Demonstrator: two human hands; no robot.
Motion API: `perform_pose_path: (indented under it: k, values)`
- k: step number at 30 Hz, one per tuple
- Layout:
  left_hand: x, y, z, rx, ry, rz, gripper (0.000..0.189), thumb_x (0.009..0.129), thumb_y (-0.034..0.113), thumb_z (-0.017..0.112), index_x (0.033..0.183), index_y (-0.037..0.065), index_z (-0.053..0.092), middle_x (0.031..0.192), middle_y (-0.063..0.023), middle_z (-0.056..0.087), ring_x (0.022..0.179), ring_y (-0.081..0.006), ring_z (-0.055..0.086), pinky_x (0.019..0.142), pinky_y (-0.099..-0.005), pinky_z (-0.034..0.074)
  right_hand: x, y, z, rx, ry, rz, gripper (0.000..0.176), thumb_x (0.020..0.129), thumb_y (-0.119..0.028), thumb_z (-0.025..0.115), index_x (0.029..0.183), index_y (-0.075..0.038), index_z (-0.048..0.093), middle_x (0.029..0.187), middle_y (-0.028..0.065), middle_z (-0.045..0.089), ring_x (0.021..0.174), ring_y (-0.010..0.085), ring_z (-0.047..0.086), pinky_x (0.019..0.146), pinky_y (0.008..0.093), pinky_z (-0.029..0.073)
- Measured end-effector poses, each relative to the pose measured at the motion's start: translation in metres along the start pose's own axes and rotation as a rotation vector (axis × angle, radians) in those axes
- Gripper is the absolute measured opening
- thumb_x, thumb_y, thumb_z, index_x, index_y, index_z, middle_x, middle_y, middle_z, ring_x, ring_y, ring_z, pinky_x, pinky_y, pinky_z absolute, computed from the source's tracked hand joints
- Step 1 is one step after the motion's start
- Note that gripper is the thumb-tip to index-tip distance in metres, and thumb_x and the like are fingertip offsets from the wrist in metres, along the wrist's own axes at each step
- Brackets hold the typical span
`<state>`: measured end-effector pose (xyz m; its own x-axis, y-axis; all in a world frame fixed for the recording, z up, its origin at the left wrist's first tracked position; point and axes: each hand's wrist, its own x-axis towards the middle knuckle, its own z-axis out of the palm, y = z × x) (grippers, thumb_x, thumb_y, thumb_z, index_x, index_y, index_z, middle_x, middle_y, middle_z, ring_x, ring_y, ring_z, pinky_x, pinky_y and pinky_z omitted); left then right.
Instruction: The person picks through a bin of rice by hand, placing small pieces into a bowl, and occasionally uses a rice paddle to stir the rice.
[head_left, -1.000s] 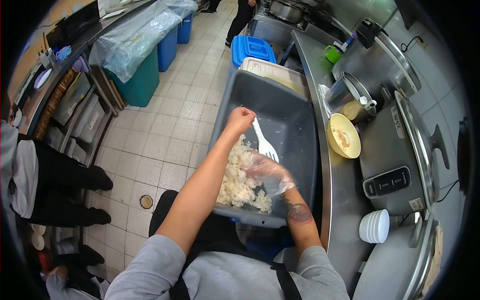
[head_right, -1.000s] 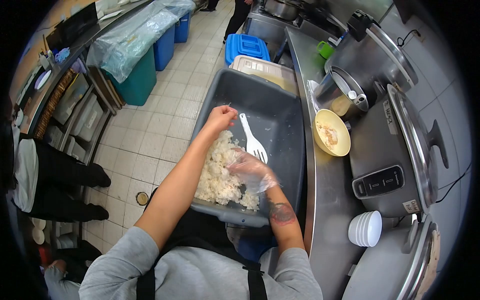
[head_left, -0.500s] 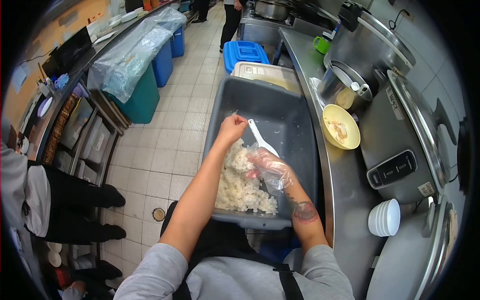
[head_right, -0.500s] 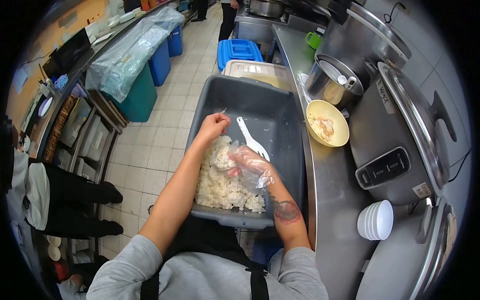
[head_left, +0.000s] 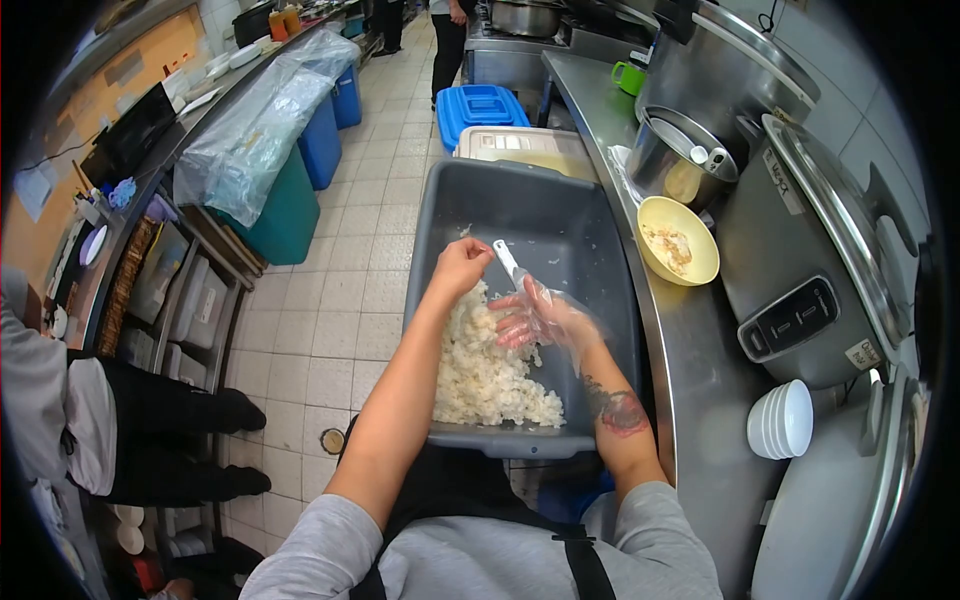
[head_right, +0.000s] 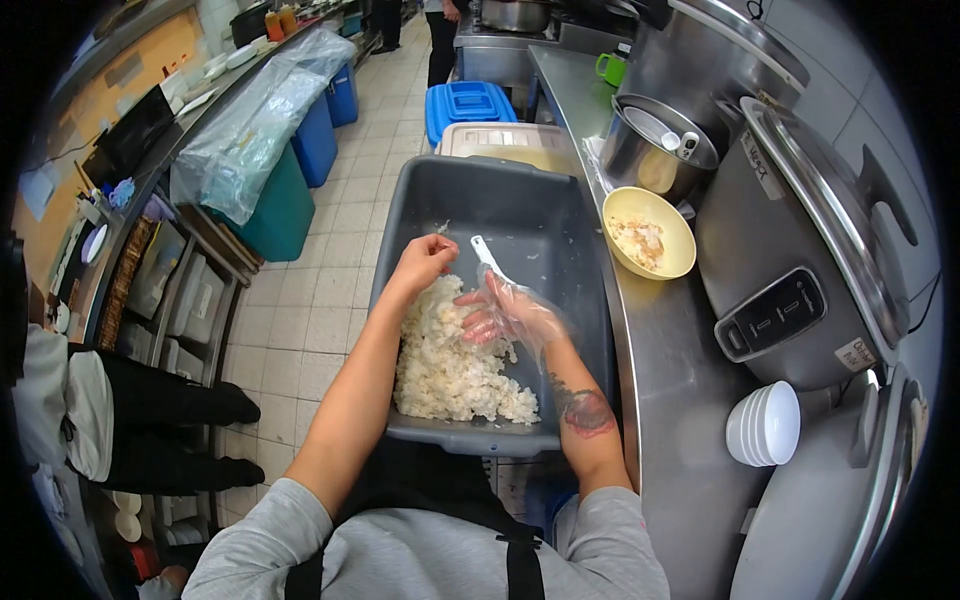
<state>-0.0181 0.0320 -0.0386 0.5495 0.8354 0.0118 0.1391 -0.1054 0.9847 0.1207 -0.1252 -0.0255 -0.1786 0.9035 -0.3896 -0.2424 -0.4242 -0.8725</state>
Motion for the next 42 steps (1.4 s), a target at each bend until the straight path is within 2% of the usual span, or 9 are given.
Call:
perform_pose_path:
  k: [7,12,15,20,23,33,35,39,42]
  values:
    - [-0.003,0.001,0.001,0.009,-0.030,-0.012,0.018,0.084,0.016,0.066,0.090,-0.001,0.065,0.074,-0.0053,0.064,0.063,-0.0134,0.061,0.060,-0.0288,0.049,-0.005,0.000,0.011,-0.180,0.027,-0.016,0.094,0.084,-0.079,0.031,0.132,0.000,0.048,0.109,0.0181,0.057,0.087,0.0228,0.064,0.077,0.0335,0.053]
    - [-0.009,0.012,0.007,0.181,0.080,0.152,0.020,0.082,0.019,0.066,0.084,-0.001,0.067,0.072,-0.0106,0.067,0.064,-0.0187,0.065,0.061,-0.0315,0.050,0.001,-0.005,-0.002,-0.108,0.073,-0.114,0.094,0.084,-0.080,0.026,0.147,-0.010,0.031,0.137,0.0198,0.041,0.103,0.0261,0.059,0.083,0.0399,0.052]
    - [-0.028,0.041,0.018,0.279,0.045,0.251,0.019,0.084,0.018,0.067,0.081,-0.001,0.066,0.064,-0.0057,0.063,0.057,-0.0111,0.057,0.054,-0.0290,0.045,0.006,-0.007,-0.013,0.068,0.146,-0.233,0.095,0.083,-0.082,0.022,0.152,-0.017,0.019,0.148,0.0188,0.030,0.112,0.0301,0.053,0.093,0.0456,0.046]
    - [-0.067,0.063,0.053,0.485,-0.416,0.286,0.040,0.085,0.040,0.064,0.078,0.001,0.068,0.065,-0.0150,0.064,0.057,-0.0242,0.061,0.057,-0.0377,0.047,0.015,-0.003,-0.031,0.486,0.114,-0.516,0.091,0.082,-0.082,0.024,0.153,-0.027,0.011,0.154,0.0155,0.020,0.122,0.0348,0.045,0.104,0.0524,0.039]
    - [-0.092,0.060,0.076,0.736,-0.498,0.363,0.046,0.082,0.047,0.065,0.072,0.002,0.066,0.065,-0.0165,0.064,0.060,-0.0298,0.064,0.059,-0.0402,0.048,0.013,-0.005,-0.029,0.517,0.090,-0.595,0.088,0.082,-0.082,0.026,0.153,-0.031,0.010,0.154,0.0149,0.017,0.126,0.0349,0.043,0.101,0.0549,0.041]
    - [-0.088,0.036,0.094,0.433,-0.607,0.301,0.026,0.073,0.021,0.077,0.071,-0.001,0.065,0.068,-0.0169,0.064,0.064,-0.0302,0.064,0.060,-0.0384,0.049,0.009,-0.012,-0.021,0.529,0.091,-0.664,0.087,0.084,-0.078,0.034,0.153,-0.031,0.008,0.156,0.0147,0.013,0.129,0.0391,0.040,0.102,0.0560,0.038]
    - [-0.094,0.026,0.099,0.397,-0.728,0.470,0.023,0.074,0.018,0.076,0.072,-0.002,0.064,0.067,-0.0167,0.063,0.063,-0.0299,0.064,0.060,-0.0388,0.048,0.004,-0.013,-0.016,0.456,0.111,-0.615,0.086,0.086,-0.074,0.039,0.153,-0.027,0.013,0.155,0.0144,0.017,0.130,0.0380,0.039,0.102,0.0545,0.038]
    - [-0.095,0.031,0.096,0.496,-0.808,0.486,0.017,0.074,0.014,0.073,0.073,-0.001,0.064,0.068,-0.0176,0.063,0.065,-0.0308,0.064,0.062,-0.0398,0.049,0.024,0.009,-0.035,0.089,0.286,-0.437,0.074,0.089,-0.059,0.054,0.148,-0.021,0.030,0.152,0.0126,0.027,0.132,0.0319,0.036,0.097,0.0483,0.043]
    - [-0.095,0.035,0.087,0.719,-0.806,0.540,0.013,0.074,0.012,0.070,0.078,0.000,0.067,0.071,-0.0180,0.065,0.069,-0.0328,0.065,0.065,-0.0404,0.050,0.043,0.032,-0.046,-0.386,0.506,-0.456,0.059,0.088,-0.044,0.063,0.134,-0.010,0.048,0.130,0.0131,0.052,0.113,0.0275,0.054,0.091,0.0396,0.047]
